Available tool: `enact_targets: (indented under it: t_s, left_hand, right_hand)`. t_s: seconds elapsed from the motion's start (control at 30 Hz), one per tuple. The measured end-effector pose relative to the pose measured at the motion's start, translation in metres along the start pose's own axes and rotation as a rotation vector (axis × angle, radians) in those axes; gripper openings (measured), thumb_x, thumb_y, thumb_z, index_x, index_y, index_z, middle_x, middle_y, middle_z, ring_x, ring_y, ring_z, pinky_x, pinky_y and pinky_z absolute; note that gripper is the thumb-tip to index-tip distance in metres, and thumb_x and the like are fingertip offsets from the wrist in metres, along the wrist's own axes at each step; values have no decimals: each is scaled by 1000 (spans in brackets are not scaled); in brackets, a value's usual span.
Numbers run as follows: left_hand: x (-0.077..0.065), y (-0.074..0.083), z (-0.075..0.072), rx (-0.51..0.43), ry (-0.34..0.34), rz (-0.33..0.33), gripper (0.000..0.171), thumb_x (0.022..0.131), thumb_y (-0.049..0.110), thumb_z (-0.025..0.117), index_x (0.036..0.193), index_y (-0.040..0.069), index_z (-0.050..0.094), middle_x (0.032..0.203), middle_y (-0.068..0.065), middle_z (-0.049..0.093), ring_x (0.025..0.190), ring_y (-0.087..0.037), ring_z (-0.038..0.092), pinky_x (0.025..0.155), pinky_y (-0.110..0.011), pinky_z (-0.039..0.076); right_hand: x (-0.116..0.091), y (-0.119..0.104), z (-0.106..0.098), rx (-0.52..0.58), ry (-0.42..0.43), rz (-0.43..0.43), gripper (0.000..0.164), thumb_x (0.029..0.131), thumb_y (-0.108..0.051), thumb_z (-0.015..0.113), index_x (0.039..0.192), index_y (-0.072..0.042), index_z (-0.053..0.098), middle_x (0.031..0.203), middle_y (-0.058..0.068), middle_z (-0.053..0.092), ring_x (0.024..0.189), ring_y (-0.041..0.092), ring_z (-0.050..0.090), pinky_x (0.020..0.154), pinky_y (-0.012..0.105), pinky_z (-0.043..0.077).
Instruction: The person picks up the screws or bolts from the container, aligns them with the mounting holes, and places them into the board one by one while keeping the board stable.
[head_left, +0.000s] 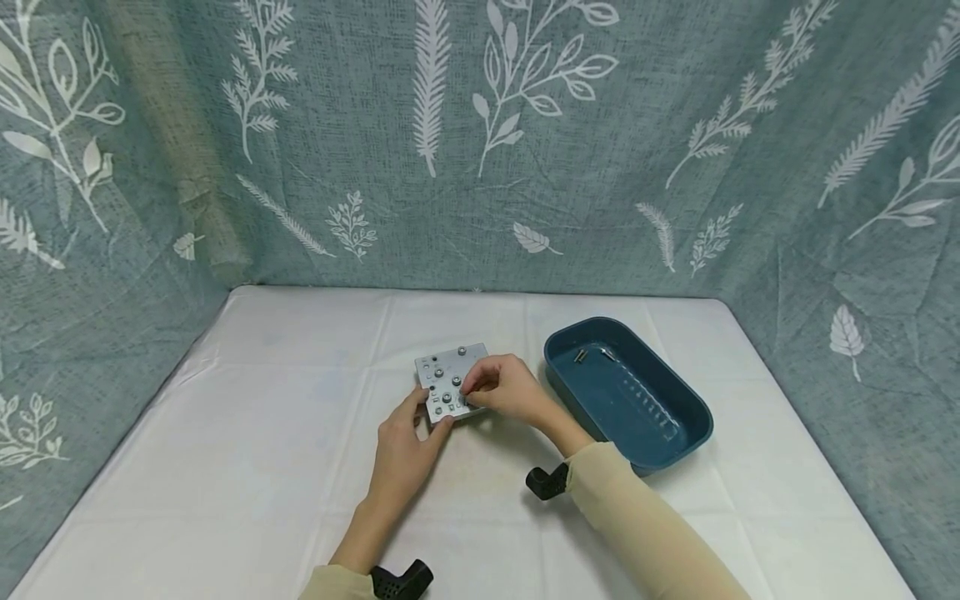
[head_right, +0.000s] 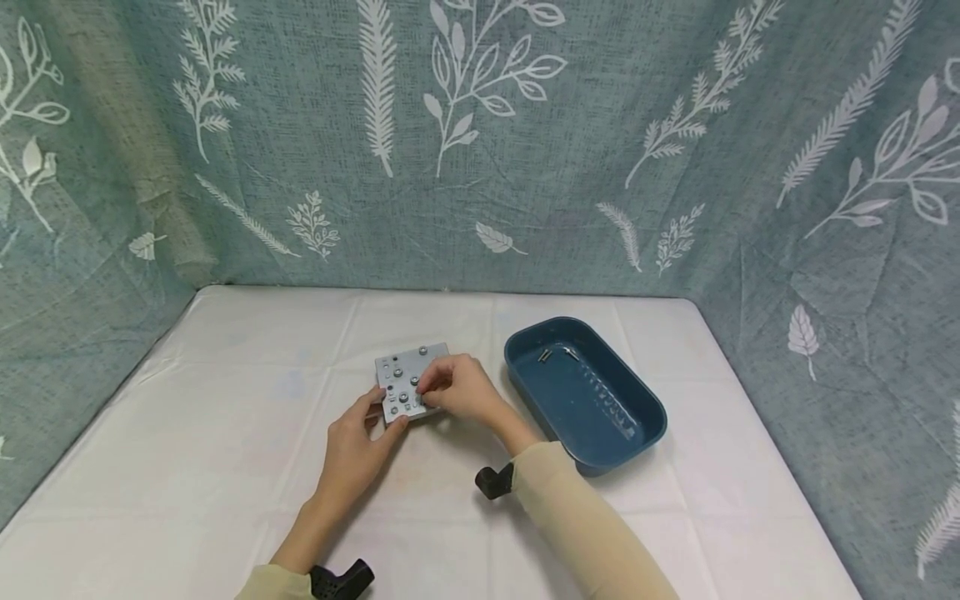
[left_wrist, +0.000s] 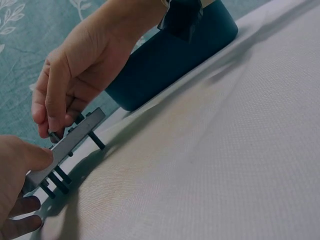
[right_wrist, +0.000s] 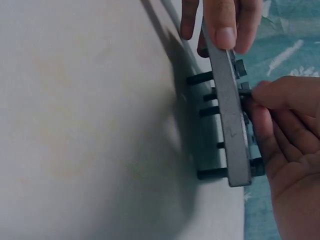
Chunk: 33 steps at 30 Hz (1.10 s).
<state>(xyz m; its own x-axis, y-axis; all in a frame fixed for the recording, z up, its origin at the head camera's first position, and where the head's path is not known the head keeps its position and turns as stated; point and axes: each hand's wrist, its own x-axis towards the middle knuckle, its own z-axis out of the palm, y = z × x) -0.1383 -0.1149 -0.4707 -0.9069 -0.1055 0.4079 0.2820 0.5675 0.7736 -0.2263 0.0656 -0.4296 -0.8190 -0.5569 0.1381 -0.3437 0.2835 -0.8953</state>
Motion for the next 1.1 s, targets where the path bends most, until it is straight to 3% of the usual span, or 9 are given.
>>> enact_targets:
  t_s: [0.37, 0.6, 0.77, 0.93, 1.1]
  left_hand:
    - [1, -1, 5, -4, -16, 2, 49, 84, 11, 80, 125, -4, 59, 117, -17, 65, 101, -26, 65, 87, -41, 54]
    - [1, 1, 6, -5, -11, 8, 49, 82, 11, 81, 123, -4, 60, 119, -18, 64, 101, -28, 66, 87, -43, 54]
    - [-1, 3, 8, -11, -29, -5, 52, 83, 12, 81, 126, -5, 58, 123, -20, 62, 102, -29, 65, 89, -42, 53]
    - [-3, 2, 6, 10, -24, -37, 56, 84, 14, 81, 129, -7, 56, 122, -20, 62, 104, -30, 65, 89, -40, 53]
    - [-1, 2, 3, 23, -11, -45, 56, 83, 13, 81, 129, -6, 55, 123, -20, 62, 103, -30, 65, 89, -41, 53]
  right_hand:
    - [1, 3, -7, -115, -86, 19, 14, 84, 8, 70, 83, -6, 73, 83, 5, 71, 77, 11, 64, 70, 25, 52]
    - [-5, 0, -5, -63, -61, 15, 12, 85, 7, 70, 86, -4, 73, 86, 9, 71, 80, 19, 66, 71, 28, 54]
    - [-15, -5, -9, -25, 40, -6, 9, 85, 5, 71, 91, -1, 73, 89, 9, 71, 81, 20, 66, 71, 30, 55]
    - [-31, -21, -31, -12, 125, -46, 10, 88, -1, 71, 96, -4, 75, 92, 4, 70, 80, 18, 65, 68, 32, 56]
    - [-43, -29, -78, 35, 195, -15, 10, 90, -9, 72, 99, -4, 74, 97, 11, 70, 83, 29, 65, 70, 45, 56]
